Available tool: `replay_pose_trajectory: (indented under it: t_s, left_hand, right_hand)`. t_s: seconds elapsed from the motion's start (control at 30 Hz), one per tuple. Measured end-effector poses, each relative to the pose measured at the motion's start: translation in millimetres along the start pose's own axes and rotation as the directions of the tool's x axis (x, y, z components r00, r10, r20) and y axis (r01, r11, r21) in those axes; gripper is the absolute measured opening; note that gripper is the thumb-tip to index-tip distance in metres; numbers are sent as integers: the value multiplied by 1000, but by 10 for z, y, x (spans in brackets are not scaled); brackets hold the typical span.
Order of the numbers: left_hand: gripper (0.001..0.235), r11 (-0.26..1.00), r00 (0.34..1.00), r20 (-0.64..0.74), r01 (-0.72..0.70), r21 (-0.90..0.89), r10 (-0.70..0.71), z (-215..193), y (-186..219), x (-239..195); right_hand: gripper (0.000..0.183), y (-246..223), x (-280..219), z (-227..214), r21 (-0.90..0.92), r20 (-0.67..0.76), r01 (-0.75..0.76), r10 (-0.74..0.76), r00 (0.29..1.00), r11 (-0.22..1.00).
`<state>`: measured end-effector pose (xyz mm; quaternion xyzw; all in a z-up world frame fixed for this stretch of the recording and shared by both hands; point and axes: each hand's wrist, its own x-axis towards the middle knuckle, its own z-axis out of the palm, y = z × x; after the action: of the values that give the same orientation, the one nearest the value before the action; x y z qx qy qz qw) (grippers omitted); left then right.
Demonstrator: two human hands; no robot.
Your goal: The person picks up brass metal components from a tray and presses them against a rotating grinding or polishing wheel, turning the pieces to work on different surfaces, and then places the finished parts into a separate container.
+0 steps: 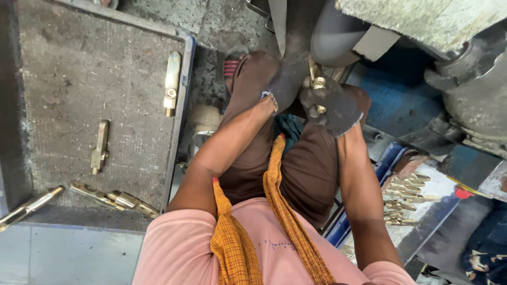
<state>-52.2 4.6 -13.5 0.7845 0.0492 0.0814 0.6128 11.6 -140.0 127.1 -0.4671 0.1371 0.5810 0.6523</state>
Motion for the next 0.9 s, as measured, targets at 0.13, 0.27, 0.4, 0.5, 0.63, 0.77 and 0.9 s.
replay_pose_trajectory:
  t_s: [0.13, 0.27, 0.4, 0.5, 0.63, 0.77, 0.9]
  left_hand:
    - [19, 858, 941, -11, 305, -413, -339, 9, -5, 146]
    - [23, 994, 993, -107, 66, 83, -57, 166, -308, 244]
    - [22, 856, 974, -46, -172, 487, 221, -2, -120, 144]
    - [20, 884, 955, 95, 296, -363, -281, -175, 197, -36]
    - [22, 917, 983, 12, 177, -358, -186, -235, 272, 41]
    - [21, 437, 874, 173, 388, -812, -454, -146, 212, 290]
    - [18, 335, 774, 245, 504, -796, -583, -73, 90, 358]
  right_hand:
    - [24, -7, 282, -86, -63, 0, 50, -50, 999, 997]
    - [21, -62, 388, -80, -198, -114, 46, -70, 991, 979]
    - [21, 163, 66, 238, -279, -326, 78, -171, 930, 957]
    - [28, 318, -158, 356, 108, 52, 224, -231, 972, 968]
    - [25, 328, 11, 247, 323, 177, 131, -196, 965, 937]
    - [25, 233, 259, 74, 436, 187, 41, -135, 973, 899]
    - [19, 257, 309, 44, 329, 104, 143, -187, 977, 933]
